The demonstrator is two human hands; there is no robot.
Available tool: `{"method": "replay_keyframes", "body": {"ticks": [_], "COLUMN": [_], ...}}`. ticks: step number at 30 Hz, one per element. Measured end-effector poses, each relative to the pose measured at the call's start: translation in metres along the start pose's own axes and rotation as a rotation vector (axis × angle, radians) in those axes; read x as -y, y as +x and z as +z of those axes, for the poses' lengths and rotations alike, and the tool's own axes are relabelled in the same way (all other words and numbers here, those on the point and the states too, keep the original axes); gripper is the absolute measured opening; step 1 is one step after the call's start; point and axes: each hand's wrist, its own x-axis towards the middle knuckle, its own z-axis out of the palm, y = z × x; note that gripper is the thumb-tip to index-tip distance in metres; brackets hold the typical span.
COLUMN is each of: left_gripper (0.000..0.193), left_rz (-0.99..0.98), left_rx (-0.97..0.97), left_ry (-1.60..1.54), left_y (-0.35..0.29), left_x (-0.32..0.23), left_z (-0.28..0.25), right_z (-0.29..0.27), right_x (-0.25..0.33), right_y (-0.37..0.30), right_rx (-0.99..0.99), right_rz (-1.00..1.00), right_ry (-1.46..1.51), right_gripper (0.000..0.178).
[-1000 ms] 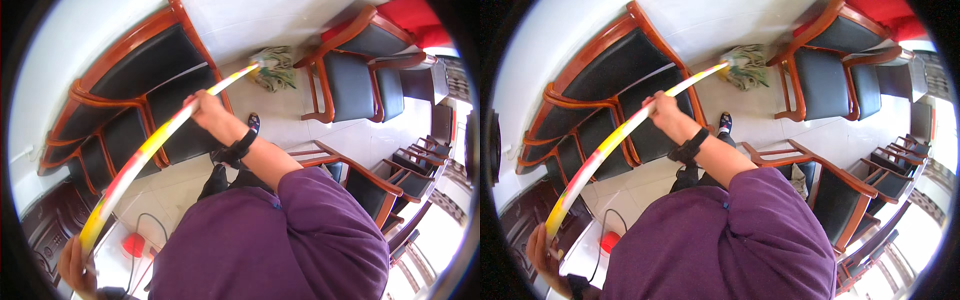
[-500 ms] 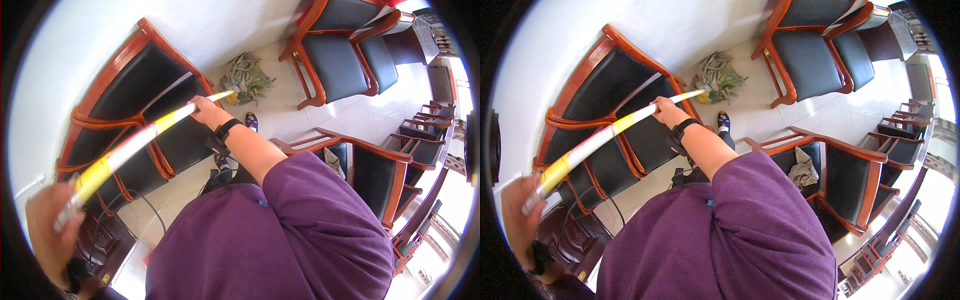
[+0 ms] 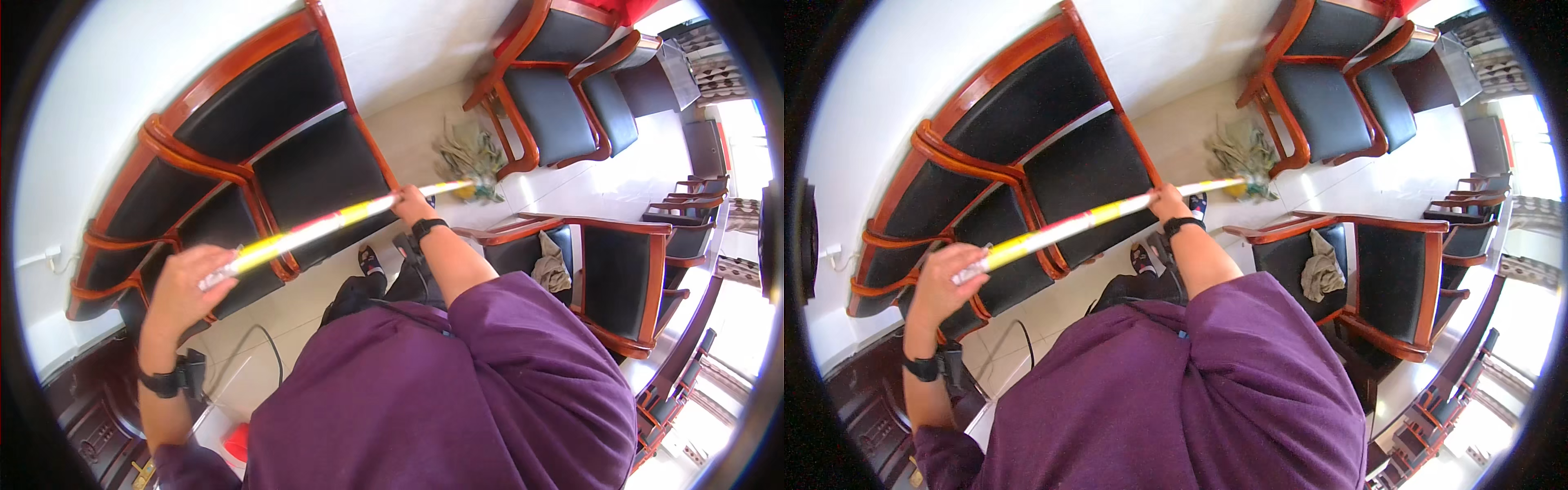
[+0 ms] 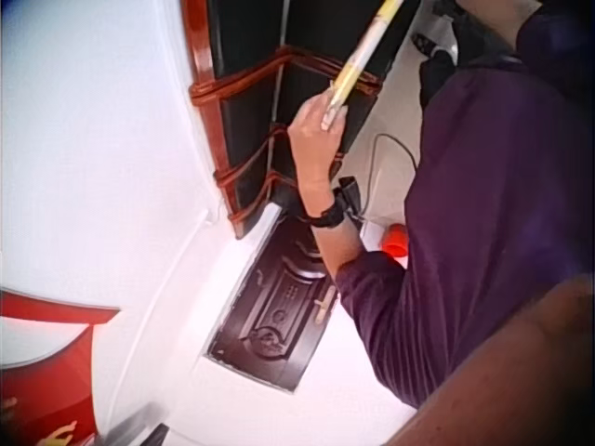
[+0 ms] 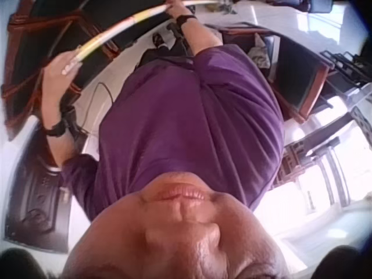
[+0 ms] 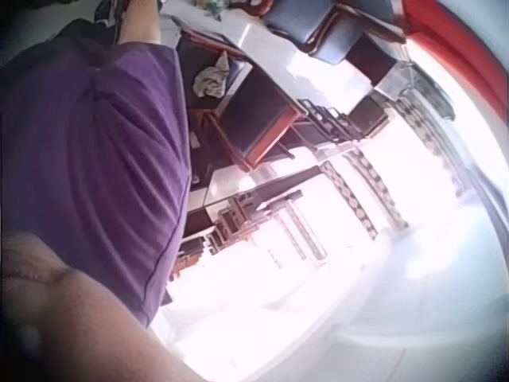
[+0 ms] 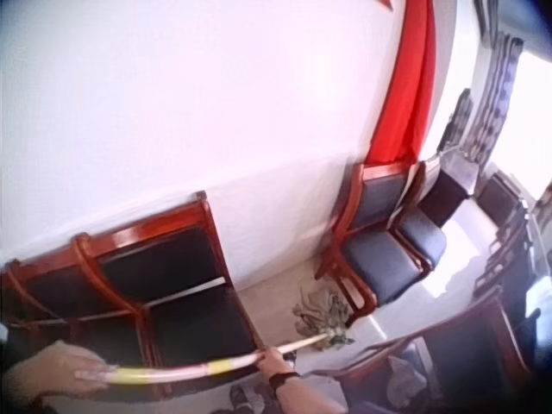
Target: Cleaning a room by wiping chairs and mopping the floor.
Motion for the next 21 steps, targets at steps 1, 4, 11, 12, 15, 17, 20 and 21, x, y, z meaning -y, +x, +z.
{"method": "replay_keyframes", "body": {"ticks": [1, 4, 11, 12, 15, 17, 20, 21], "left_gripper": [0.032, 0.033, 0.028, 0.027, 0.030, 0.030, 0.031, 0.032], "left_rz": [-0.079, -0.282, -0.165, -0.197, -0.154, -0.087, 0.059, 0.110], "left_rx": [0.014, 0.037, -0.131, -0.141, -0.106, 0.004, 0.152, 0.151], "left_ry": [-0.074, -0.182, 0.246, 0.360, 0.439, 0.441, 0.513, 0.493], "left_y": [-0.016, -0.060, -0.133, -0.147, -0.156, -0.135, -0.091, -0.067], "left_x": [0.009, 0.017, -0.029, -0.043, -0.092, -0.144, -0.191, -0.193], "left_z": [0.007, 0.013, -0.087, -0.101, -0.124, -0.116, -0.074, -0.054], "right_z": [-0.015, -0.015, 0.047, 0.071, 0.082, 0.083, 0.059, 0.037], "right_x": [0.004, -0.018, -0.073, -0.090, -0.080, -0.068, -0.041, -0.020], "right_y": [0.007, -0.025, -0.128, -0.169, -0.181, -0.182, -0.151, -0.123], "right_rx": [-0.100, -0.245, 0.123, -0.014, 0.129, 0.168, 0.304, 0.316], "right_rz": [-0.029, -0.032, 0.112, 0.027, 0.008, 0.033, 0.092, 0.060], "right_ry": [-0.131, -0.259, -0.099, -0.061, -0.063, -0.039, 0.006, 0.095], "right_gripper": [0.009, 0.009, 0.014, 0.022, 0.023, 0.021, 0.014, 0.012]}}
